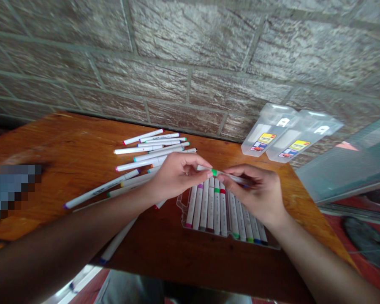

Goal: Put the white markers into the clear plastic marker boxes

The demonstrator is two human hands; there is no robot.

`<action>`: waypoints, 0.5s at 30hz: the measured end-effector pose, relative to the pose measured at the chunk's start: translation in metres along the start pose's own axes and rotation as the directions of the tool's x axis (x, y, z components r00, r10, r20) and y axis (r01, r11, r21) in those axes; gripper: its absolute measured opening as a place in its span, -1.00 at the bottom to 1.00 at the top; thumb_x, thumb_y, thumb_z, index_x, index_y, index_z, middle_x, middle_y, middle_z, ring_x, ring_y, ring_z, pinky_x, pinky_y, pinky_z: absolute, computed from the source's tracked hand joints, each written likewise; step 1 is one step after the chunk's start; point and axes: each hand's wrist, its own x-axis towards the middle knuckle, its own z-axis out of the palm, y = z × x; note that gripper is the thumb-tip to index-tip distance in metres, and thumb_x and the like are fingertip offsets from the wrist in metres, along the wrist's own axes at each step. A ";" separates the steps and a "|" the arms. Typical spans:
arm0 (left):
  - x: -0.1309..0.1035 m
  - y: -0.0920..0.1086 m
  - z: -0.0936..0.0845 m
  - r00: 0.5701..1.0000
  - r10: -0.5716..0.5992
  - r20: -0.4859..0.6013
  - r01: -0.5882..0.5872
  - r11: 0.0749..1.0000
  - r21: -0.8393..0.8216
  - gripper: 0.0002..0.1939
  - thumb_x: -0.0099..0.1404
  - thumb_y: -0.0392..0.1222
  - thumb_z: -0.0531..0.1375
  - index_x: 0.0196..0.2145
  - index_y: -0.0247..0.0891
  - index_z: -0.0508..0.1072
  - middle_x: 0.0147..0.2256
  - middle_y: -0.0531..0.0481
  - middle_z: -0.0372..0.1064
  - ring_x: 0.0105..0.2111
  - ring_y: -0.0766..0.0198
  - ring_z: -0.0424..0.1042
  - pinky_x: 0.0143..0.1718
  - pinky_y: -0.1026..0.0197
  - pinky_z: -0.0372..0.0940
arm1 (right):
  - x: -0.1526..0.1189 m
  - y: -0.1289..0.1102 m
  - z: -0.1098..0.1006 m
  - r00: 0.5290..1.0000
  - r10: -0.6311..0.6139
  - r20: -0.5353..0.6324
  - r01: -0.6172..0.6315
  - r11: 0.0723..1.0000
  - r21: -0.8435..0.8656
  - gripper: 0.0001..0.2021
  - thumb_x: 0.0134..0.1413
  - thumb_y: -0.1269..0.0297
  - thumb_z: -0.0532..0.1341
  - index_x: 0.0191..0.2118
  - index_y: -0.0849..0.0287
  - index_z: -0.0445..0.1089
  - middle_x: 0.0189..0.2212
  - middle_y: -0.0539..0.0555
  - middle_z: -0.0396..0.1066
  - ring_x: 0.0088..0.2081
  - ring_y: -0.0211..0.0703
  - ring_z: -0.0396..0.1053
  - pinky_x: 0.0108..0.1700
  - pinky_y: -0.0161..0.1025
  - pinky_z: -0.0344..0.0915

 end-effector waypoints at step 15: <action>-0.004 0.001 0.002 0.996 0.055 0.069 -0.060 0.996 0.069 -0.81 0.38 -0.12 0.33 -0.19 -0.30 0.64 -0.32 -0.09 0.60 -0.40 0.29 0.49 -0.38 0.28 0.33 | -0.002 -0.003 0.001 0.996 -0.070 0.056 0.078 0.985 -0.155 -0.93 0.17 0.25 0.44 -0.27 0.10 0.62 -0.44 0.03 0.64 -0.52 -0.19 0.52 -0.51 -0.28 0.37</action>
